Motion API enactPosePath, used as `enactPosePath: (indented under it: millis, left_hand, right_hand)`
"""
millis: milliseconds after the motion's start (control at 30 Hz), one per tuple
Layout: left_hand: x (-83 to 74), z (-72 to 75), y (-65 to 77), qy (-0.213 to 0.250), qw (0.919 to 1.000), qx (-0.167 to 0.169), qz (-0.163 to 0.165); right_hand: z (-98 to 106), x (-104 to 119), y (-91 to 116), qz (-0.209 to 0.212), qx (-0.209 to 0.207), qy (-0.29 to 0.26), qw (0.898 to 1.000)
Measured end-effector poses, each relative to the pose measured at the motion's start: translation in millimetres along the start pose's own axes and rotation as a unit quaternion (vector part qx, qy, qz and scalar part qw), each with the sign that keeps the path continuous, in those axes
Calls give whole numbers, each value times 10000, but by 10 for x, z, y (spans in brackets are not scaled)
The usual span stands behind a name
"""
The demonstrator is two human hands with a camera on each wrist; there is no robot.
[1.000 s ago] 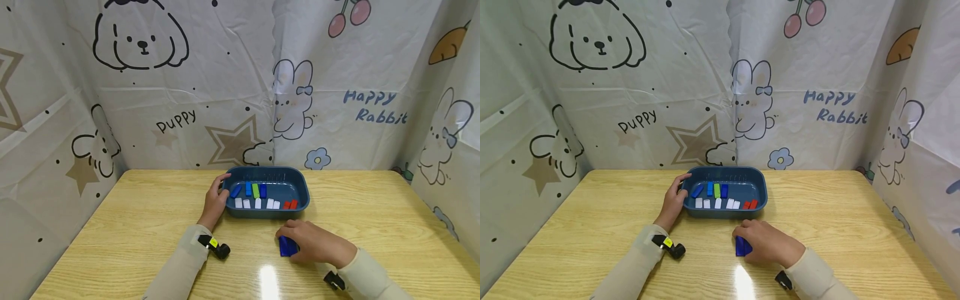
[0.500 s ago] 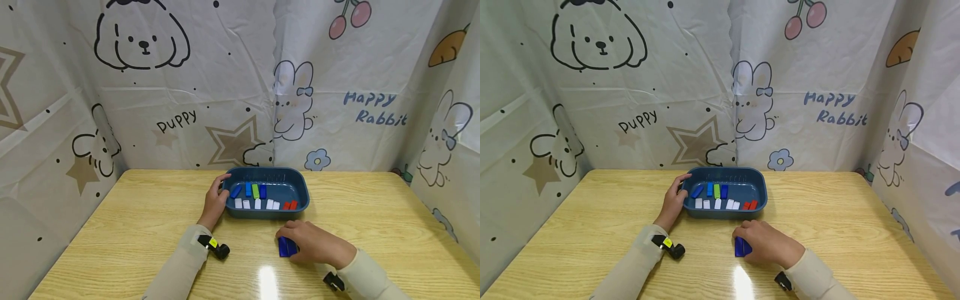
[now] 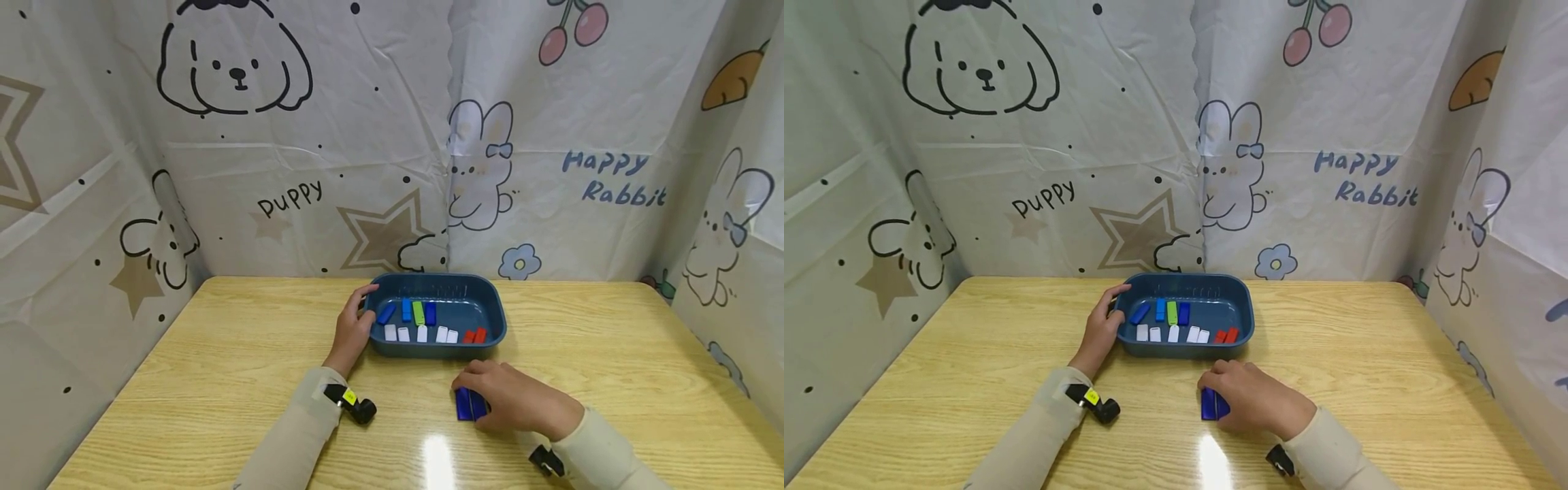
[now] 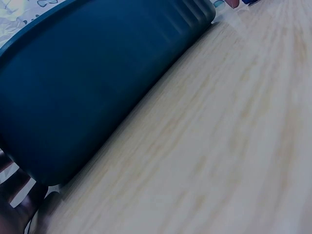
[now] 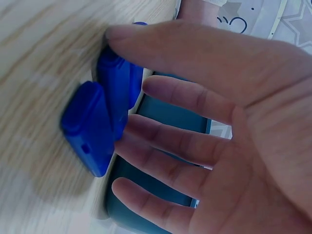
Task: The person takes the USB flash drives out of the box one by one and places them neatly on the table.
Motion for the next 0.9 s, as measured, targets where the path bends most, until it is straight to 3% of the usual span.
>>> enactPosePath:
  millis: [333,900]
  left_hand:
    - [1,-7,3,-12,10000,17,30]
    - [22,0,-6,-54,10000,-2,54]
  right_hand:
    - [-19,-78,27,-394,166,-373,9984]
    - [-2,-152,59,-871,281,-414,9949]
Point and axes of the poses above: each hand's wrist, its own y-axis away from the middle knuckle, its own z-axis out of the back of the hand, x = y × z, the point moved 8 cm from there along -y, towards the middle knuckle, and after that the axes turned 8 degrees about x, right-handed, at the moved point
